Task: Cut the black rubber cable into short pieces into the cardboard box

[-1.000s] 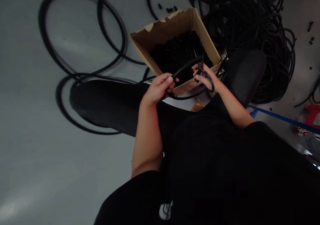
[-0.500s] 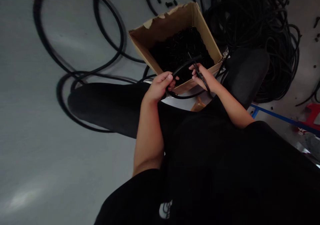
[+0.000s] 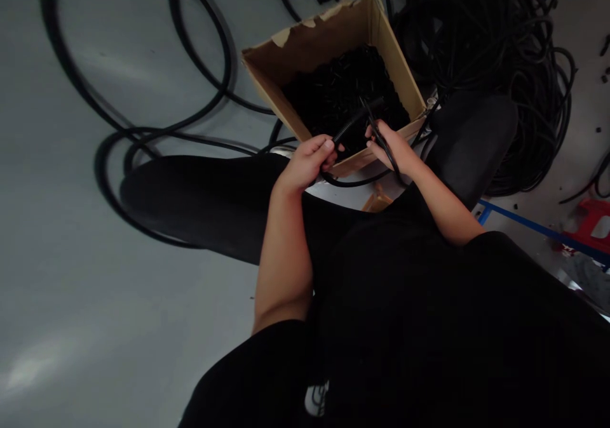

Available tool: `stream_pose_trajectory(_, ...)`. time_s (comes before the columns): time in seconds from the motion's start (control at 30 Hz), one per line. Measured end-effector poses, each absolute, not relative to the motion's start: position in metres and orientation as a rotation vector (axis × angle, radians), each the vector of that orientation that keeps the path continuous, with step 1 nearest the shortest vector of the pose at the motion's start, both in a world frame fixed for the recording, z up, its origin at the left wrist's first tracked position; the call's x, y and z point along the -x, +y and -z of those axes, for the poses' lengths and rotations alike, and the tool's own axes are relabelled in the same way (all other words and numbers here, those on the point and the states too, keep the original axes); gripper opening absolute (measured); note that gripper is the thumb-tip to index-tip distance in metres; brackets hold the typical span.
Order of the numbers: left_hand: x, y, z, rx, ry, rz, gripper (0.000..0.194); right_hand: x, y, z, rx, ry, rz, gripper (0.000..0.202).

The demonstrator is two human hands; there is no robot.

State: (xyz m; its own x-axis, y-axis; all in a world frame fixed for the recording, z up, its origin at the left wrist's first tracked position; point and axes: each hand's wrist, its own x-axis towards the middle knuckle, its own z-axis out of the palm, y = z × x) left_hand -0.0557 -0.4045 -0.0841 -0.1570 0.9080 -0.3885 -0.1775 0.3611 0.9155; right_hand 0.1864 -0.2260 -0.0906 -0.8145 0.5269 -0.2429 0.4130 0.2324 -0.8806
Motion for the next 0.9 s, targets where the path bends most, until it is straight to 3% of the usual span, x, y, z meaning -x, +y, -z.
stream_pose_trajectory(0.17,0.056,-0.403,0.082,-0.707,1.419,-1.102,0.063,-0.188,-0.226,0.09,0.934,-2.41,-1.611,0.022)
stream_pose_trajectory(0.57,0.052,-0.399,0.08,-0.757,1.459,-1.088,0.071,-0.181,-0.23,0.073,0.812,-2.384,-1.689,0.042)
stream_pose_trajectory(0.73,0.052,-0.399,0.083,-0.783,1.458,-1.1,0.075,-0.179,-0.231,0.069,0.81,-2.425,-1.683,0.037)
stream_pose_trajectory(0.9,0.055,-0.402,0.094,-0.778,1.511,-1.076,0.072,-0.181,-0.23,0.078,0.92,-2.442,-1.651,0.019)
